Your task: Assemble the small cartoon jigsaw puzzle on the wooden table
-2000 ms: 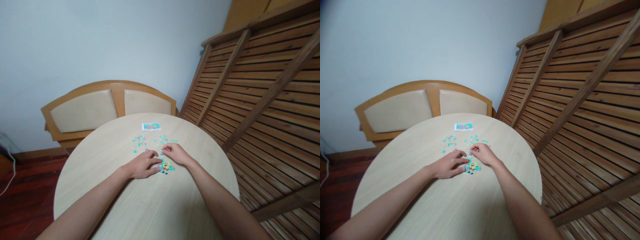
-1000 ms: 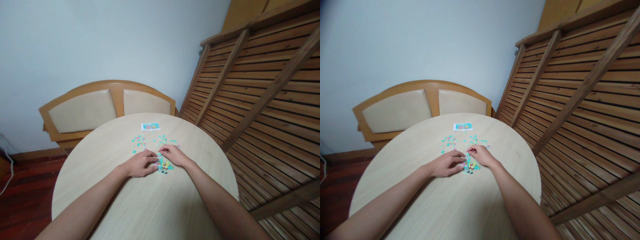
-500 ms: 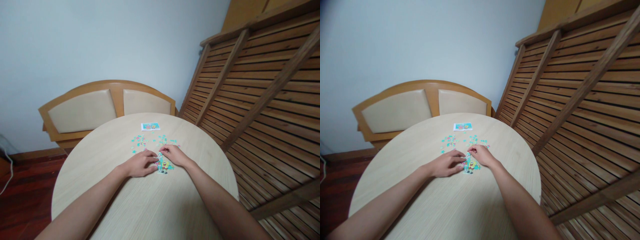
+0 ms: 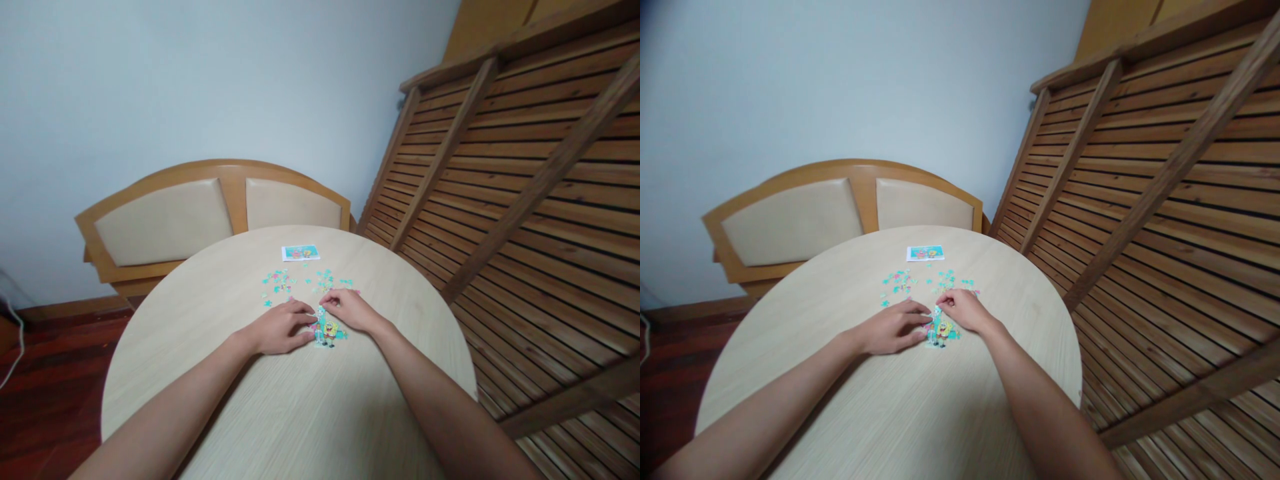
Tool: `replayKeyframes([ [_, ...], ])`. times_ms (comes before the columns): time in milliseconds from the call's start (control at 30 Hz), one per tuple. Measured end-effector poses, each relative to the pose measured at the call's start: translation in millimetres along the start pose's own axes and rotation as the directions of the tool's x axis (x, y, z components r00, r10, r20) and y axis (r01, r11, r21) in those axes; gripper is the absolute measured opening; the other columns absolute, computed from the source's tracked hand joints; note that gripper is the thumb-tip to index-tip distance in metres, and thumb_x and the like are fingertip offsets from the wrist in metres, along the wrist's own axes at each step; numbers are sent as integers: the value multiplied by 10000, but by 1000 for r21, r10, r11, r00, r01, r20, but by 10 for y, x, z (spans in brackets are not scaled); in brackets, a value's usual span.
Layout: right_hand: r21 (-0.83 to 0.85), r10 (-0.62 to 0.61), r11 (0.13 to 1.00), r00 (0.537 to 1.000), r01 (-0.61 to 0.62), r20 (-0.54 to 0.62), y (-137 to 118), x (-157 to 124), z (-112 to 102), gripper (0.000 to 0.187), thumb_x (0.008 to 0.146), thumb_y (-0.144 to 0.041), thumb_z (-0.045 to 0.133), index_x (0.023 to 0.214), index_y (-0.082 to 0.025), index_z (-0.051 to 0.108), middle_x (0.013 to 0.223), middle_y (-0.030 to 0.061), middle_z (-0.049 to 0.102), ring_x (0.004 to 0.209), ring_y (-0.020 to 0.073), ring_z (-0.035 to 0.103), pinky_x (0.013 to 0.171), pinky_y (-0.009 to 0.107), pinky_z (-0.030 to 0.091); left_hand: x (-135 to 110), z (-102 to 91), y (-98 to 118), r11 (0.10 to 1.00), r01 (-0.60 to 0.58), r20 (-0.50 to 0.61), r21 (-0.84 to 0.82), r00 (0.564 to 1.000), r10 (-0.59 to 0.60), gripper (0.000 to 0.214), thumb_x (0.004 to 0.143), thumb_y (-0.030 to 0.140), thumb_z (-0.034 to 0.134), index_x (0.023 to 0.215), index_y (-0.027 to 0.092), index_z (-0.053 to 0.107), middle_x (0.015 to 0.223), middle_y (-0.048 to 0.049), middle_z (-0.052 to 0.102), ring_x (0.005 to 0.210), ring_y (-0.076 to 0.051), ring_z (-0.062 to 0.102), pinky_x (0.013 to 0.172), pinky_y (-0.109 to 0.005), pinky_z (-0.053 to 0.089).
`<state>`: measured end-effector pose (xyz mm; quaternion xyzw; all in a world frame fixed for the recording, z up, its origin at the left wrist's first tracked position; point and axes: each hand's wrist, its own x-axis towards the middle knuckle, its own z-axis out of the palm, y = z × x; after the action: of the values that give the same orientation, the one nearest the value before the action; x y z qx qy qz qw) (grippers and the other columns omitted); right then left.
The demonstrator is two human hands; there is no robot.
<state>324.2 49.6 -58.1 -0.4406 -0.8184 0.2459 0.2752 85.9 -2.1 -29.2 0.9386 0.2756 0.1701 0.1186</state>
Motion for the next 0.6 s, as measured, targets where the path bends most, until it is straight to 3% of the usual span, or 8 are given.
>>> replayKeyframes([
  [600,-171,-15,985,1000,14,-7,-99,-41,-70,118,831,-288,674,864,-222,767,907,23,731,868,165,648,816,275,426,4,27,-16,1000,-6,-18,-3,1000,6,377,987,416,473,1243,202,647,1206,-115,629,1121,-231,586,1032,-383,457],
])
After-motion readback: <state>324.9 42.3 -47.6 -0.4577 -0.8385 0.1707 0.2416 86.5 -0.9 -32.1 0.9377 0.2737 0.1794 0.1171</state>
